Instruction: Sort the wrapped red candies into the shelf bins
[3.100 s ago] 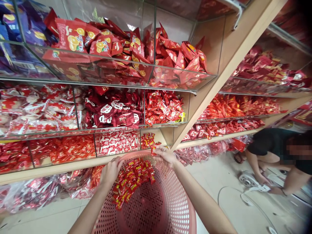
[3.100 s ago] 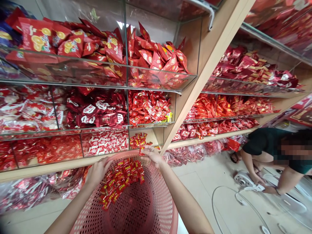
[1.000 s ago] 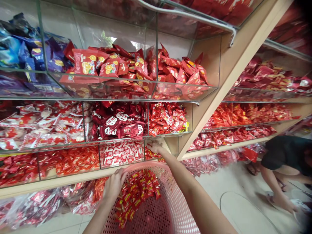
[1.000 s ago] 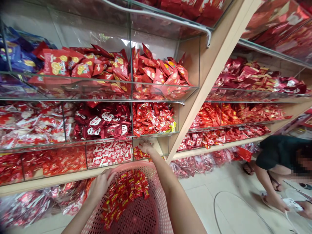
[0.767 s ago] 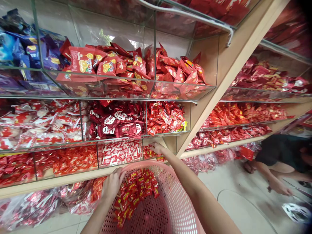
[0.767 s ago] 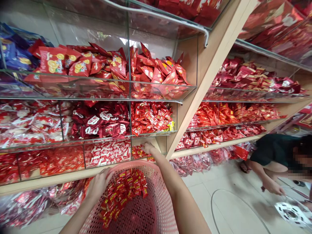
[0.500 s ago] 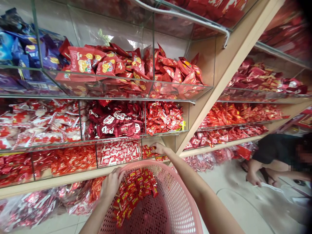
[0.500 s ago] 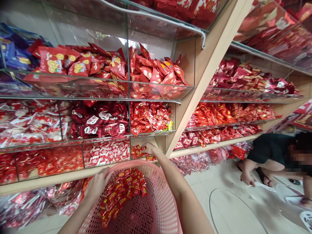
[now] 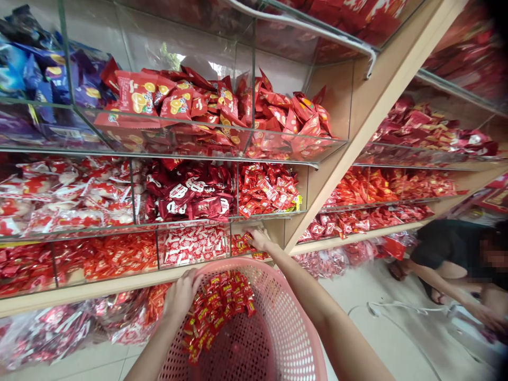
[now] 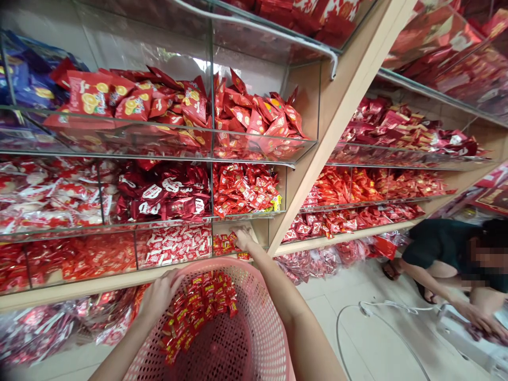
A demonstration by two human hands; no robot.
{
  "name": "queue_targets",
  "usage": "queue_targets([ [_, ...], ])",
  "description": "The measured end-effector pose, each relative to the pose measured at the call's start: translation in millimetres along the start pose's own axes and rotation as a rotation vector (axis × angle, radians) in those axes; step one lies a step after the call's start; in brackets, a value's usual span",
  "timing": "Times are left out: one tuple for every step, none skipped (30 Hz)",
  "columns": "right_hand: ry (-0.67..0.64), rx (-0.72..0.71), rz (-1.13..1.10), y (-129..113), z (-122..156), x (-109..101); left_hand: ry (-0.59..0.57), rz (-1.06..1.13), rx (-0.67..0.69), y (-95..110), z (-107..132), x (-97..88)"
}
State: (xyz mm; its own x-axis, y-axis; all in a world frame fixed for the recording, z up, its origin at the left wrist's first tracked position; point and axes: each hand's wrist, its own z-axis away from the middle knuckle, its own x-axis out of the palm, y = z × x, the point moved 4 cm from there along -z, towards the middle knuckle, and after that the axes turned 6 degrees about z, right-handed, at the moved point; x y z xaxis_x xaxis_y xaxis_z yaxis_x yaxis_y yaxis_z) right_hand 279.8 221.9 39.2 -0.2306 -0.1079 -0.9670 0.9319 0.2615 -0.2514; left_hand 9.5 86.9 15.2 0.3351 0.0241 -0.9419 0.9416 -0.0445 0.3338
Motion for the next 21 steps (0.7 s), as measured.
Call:
queue_targets([
  [0.012,0.001,0.006,-1.4,1.3,-0.6,-0.001,-0.006,-0.001,-0.1,-0.2,0.4],
  [0.025,-0.003,0.006,-2.6,2.5,-1.1,-0.002,-0.010,-0.002,-0.2,-0.4,0.5],
  [0.037,-0.008,-0.001,-3.5,3.4,-1.2,-0.002,-0.011,-0.003,-0.1,-0.5,0.4],
  [0.048,-0.010,-0.021,-3.7,4.1,-1.0,-0.003,-0.009,0.000,0.3,-0.5,0.1],
  [0.062,-0.003,-0.061,-3.1,4.3,-0.4,-0.004,-0.006,0.003,0.8,-0.3,-0.4],
  [0.080,0.020,-0.142,-1.2,4.1,0.3,-0.006,-0.003,0.005,1.4,-0.1,-0.9],
  [0.104,0.055,-0.248,1.7,3.5,1.4,-0.006,-0.002,0.007,1.9,0.1,-1.6],
  [0.131,0.097,-0.362,5.3,2.7,2.8,-0.006,-0.003,0.009,2.4,0.3,-2.2],
  [0.159,0.140,-0.467,9.1,1.8,4.5,-0.007,-0.005,0.008,2.6,0.5,-2.5],
  [0.183,0.178,-0.552,12.7,0.8,6.4,-0.008,-0.008,0.005,2.7,0.7,-2.6],
  [0.202,0.211,-0.609,16.1,-0.1,8.3,-0.011,-0.010,0.001,2.6,0.8,-2.5],
  [0.215,0.237,-0.642,18.9,-0.9,10.0,-0.014,-0.011,-0.003,2.4,0.8,-2.2],
  [0.225,0.257,-0.664,21.4,-1.4,11.2,-0.016,-0.011,-0.004,2.2,0.9,-1.9],
  [0.235,0.276,-0.698,23.6,-1.5,12.0,-0.015,-0.011,-0.004,2.2,0.9,-1.7],
  [0.246,0.292,-0.736,25.4,-1.3,12.1,-0.011,-0.010,-0.002,2.2,0.9,-1.6],
  [0.259,0.304,-0.771,26.9,-0.7,11.5,-0.007,-0.011,0.000,2.3,1.0,-1.6],
  [0.272,0.311,-0.798,27.8,0.3,10.0,-0.004,-0.012,0.000,2.3,1.1,-1.7],
  [0.290,0.316,-0.834,28.3,1.6,7.7,-0.001,-0.014,0.001,2.4,1.1,-1.7],
  [0.313,0.320,-0.893,28.6,3.6,4.5,0.002,-0.015,0.002,2.4,1.1,-1.8],
  [0.339,0.325,-0.976,28.5,6.1,1.0,0.003,-0.016,0.006,2.5,1.1,-1.7],
  [0.361,0.332,-1.083,28.1,9.2,-2.7,0.003,-0.015,0.009,2.5,1.0,-1.6],
])
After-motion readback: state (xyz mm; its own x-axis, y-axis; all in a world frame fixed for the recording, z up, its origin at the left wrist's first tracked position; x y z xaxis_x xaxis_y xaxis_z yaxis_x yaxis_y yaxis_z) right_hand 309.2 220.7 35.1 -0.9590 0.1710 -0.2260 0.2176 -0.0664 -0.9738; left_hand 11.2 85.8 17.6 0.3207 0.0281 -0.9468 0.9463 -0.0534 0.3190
